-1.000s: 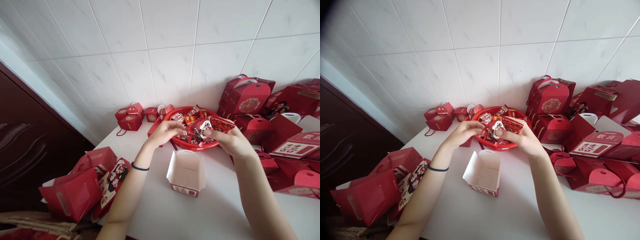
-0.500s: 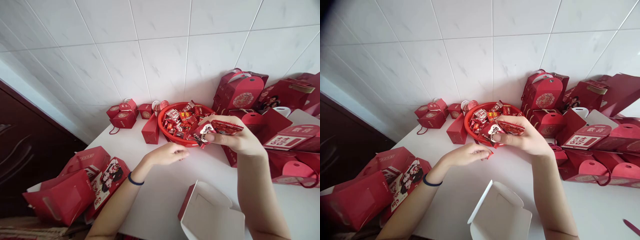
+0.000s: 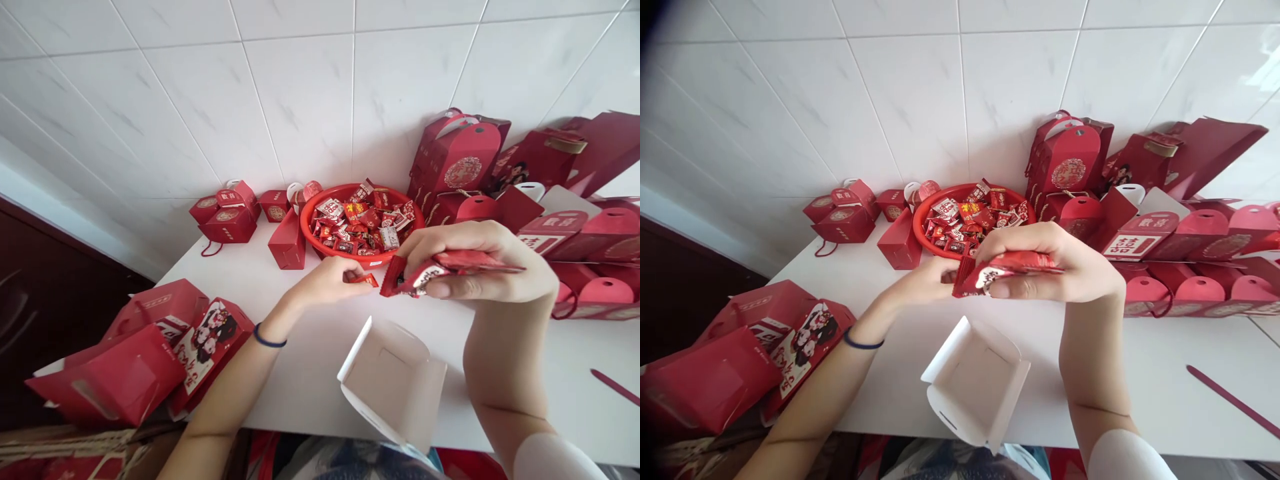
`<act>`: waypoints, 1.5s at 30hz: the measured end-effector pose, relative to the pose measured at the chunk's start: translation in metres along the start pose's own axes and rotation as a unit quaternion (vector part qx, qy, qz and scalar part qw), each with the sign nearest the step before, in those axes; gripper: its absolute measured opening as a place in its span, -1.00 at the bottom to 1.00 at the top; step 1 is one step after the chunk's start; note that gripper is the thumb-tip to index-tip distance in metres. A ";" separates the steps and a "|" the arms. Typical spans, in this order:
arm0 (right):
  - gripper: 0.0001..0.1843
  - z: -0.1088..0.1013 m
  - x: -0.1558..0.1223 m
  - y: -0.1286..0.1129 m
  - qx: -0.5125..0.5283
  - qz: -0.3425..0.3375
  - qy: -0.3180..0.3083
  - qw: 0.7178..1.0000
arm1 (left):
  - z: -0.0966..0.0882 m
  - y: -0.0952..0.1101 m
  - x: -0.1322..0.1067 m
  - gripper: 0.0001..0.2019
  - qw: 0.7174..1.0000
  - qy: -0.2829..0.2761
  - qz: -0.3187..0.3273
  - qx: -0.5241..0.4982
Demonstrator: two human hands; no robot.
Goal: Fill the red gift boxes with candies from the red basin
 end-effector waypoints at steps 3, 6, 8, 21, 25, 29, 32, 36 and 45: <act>-0.90 0.007 -0.008 -0.006 -0.012 0.009 -0.039 0.999 | 0.001 0.047 -0.023 -0.84 0.994 -0.095 0.059 0.010; -0.86 0.017 -0.014 -0.012 -0.065 -0.020 -0.087 0.994 | 0.004 0.073 -0.042 -0.82 0.985 -0.115 0.106 0.078; -0.81 0.027 -0.018 -0.014 -0.096 -0.047 -0.127 0.986 | 0.008 0.071 -0.047 -0.86 0.978 -0.116 0.101 0.142; -0.83 0.056 -0.014 0.023 -0.220 -0.028 -0.153 0.963 | 0.002 0.032 -0.030 -0.68 0.973 -0.101 0.010 0.206; -0.83 0.048 0.000 0.049 -0.221 0.020 -0.100 0.970 | -0.007 0.022 -0.020 -0.68 0.981 -0.068 -0.021 0.178; -0.83 0.031 0.012 0.069 -0.262 0.063 -0.012 0.963 | -0.014 0.020 -0.014 -0.74 0.986 -0.033 -0.006 0.164; -0.77 0.013 0.012 0.068 -0.223 0.076 0.083 0.968 | -0.019 0.017 -0.014 -0.76 0.985 -0.018 -0.004 0.173; -0.71 0.018 0.011 0.070 -0.123 0.091 0.075 0.985 | -0.021 0.012 -0.014 -0.76 0.986 -0.019 -0.012 0.164; -0.76 0.020 0.016 0.069 -0.218 0.065 0.114 0.967 | -0.023 0.009 -0.015 -0.72 0.984 -0.035 -0.031 0.171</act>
Point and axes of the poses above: each hand's wrist, its own x-axis towards the middle knuckle, its own z-axis out of the palm, y = z × x, the point moved 10 cm from there along x, towards the middle knuckle, and after that the axes turned 8 degrees about x, right-handed, at the moved point
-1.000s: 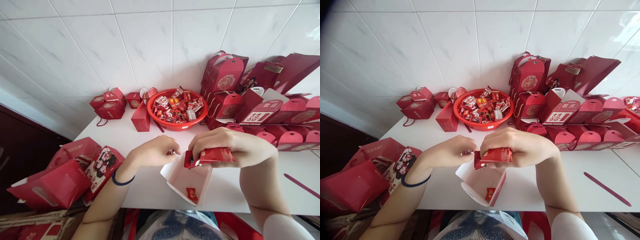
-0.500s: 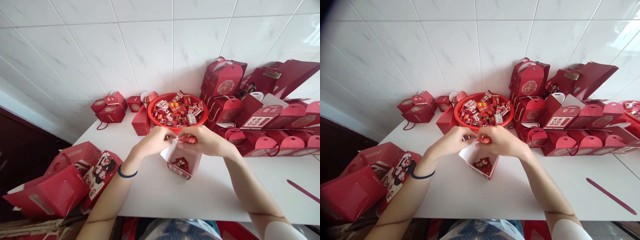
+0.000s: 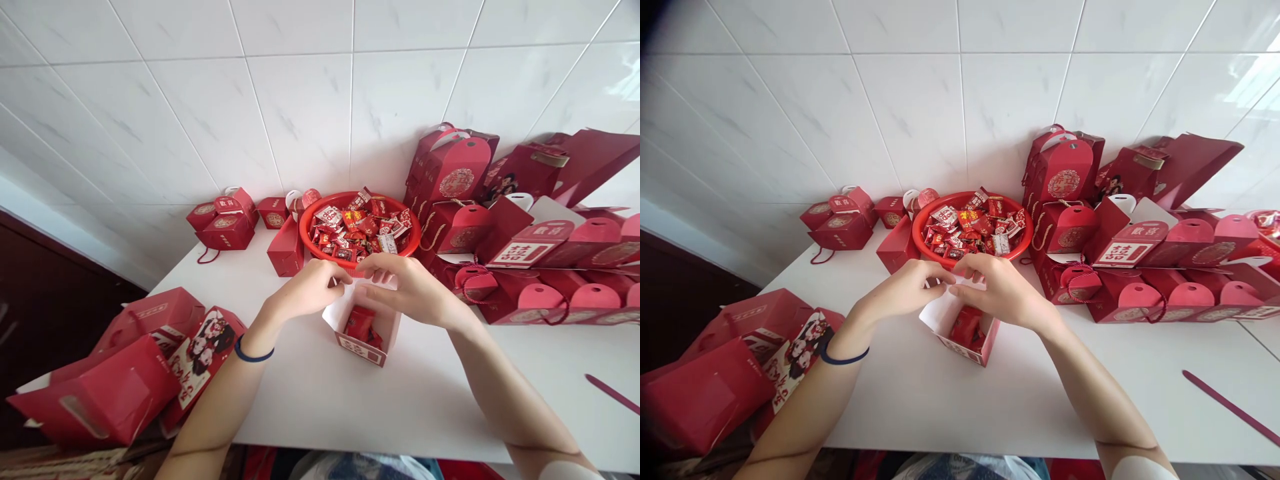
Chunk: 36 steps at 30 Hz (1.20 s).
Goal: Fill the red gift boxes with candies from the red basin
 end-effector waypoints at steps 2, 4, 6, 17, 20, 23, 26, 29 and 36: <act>-0.79 -0.002 -0.002 -0.004 -0.009 -0.006 -0.009 1.000 | -0.001 0.000 0.000 -0.70 1.000 0.006 0.000 0.005; -0.79 -0.003 -0.007 -0.010 -0.012 -0.019 -0.032 0.999 | -0.001 0.000 0.000 -0.70 1.000 0.001 0.000 0.005; -0.77 -0.009 -0.012 -0.018 -0.024 -0.042 -0.047 0.998 | -0.001 -0.001 -0.001 -0.70 1.000 -0.006 0.000 0.011; -0.58 -0.016 -0.053 0.032 -0.062 0.014 -0.018 0.998 | -0.002 0.003 -0.010 -0.81 0.998 -0.038 0.028 0.049; -0.41 -0.006 -0.061 0.049 -0.024 0.024 0.053 0.998 | 0.007 0.017 -0.013 -0.70 0.996 -0.073 0.052 0.025; -0.30 -0.003 -0.065 0.064 -0.022 0.048 0.144 0.988 | 0.020 0.027 -0.017 -0.46 0.988 -0.141 0.064 0.001; -0.27 0.001 -0.065 0.080 -0.042 0.107 0.186 0.976 | 0.027 0.027 -0.021 -0.44 0.982 -0.178 0.060 0.006; -0.34 0.007 -0.063 0.086 -0.024 0.132 0.168 0.977 | 0.032 0.028 -0.022 -0.43 0.980 -0.190 0.062 -0.002; -0.50 0.017 -0.057 0.092 0.078 0.107 0.102 0.986 | 0.036 0.032 -0.018 -0.75 0.988 -0.133 0.050 0.064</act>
Point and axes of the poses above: each hand's wrist, its own x-axis towards the middle knuckle, its own z-axis out of the palm, y = z × x, the point moved 10 cm from there along x, towards the middle knuckle, and after that the axes turned 8 degrees about x, right-handed, at the moved point
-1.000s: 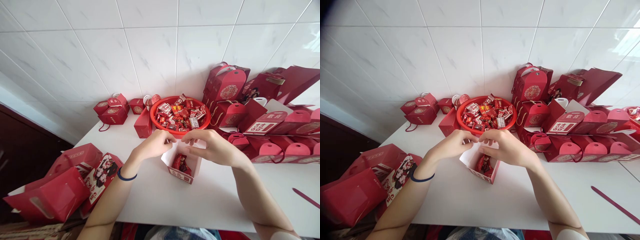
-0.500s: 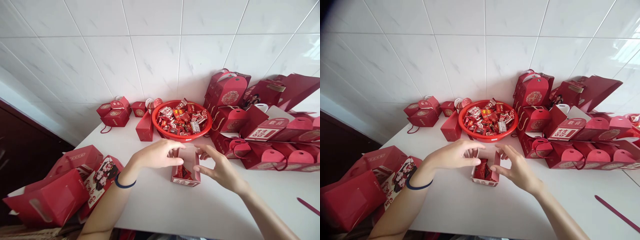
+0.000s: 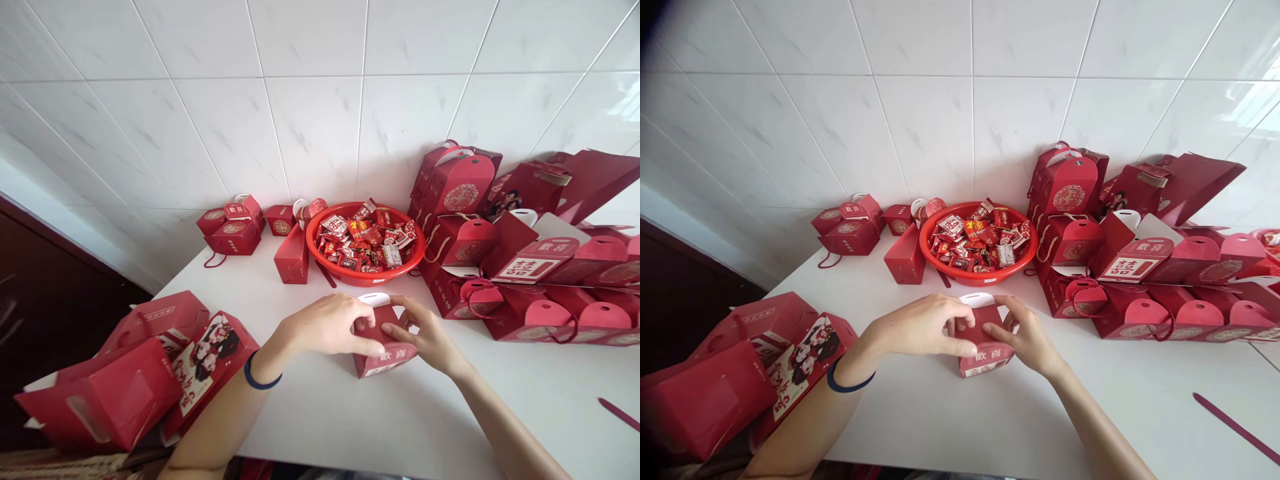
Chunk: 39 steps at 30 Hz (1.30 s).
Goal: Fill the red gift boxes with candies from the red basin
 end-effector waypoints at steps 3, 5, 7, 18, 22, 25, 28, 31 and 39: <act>-0.43 -0.003 0.000 0.007 0.039 0.012 -0.003 0.999 | -0.005 -0.009 0.000 -0.79 0.996 0.033 -0.057 0.052; -0.38 -0.006 -0.002 0.011 0.059 0.021 0.002 0.998 | -0.006 -0.019 -0.002 -0.75 0.989 0.038 -0.112 0.087; -0.36 -0.009 -0.003 0.012 0.067 0.025 0.009 0.997 | -0.009 -0.028 -0.005 -0.74 0.981 0.052 -0.158 0.099; -0.41 -0.016 -0.017 -0.009 0.009 -0.002 0.039 0.999 | 0.012 -0.017 0.015 -0.87 1.000 -0.023 0.011 -0.002; -0.39 -0.009 -0.043 -0.021 -0.057 -0.002 0.084 0.995 | 0.015 -0.017 0.018 -0.84 0.999 -0.014 0.015 -0.025; -0.33 0.001 -0.061 -0.024 -0.152 -0.028 0.127 0.980 | 0.020 -0.007 0.021 -0.82 0.999 0.026 0.022 -0.037; -0.27 0.010 -0.071 -0.014 -0.248 -0.043 0.168 0.953 | 0.032 0.003 0.024 -0.73 0.998 0.062 0.000 -0.027; -0.33 0.007 -0.076 0.000 -0.289 -0.028 0.202 0.935 | 0.044 0.013 0.027 -0.67 0.997 0.073 -0.010 -0.015; -0.43 -0.053 -0.091 0.003 -0.162 -0.008 0.214 0.963 | 0.039 0.034 0.022 -0.55 0.988 0.013 0.111 -0.103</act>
Point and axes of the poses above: each hand's wrist, its own x-axis towards the middle knuckle, its own z-axis out of the palm, y = z × x, the point moved 10 cm from there along x, towards the middle knuckle, and after that the axes turned 8 degrees about x, right-handed, at the moved point
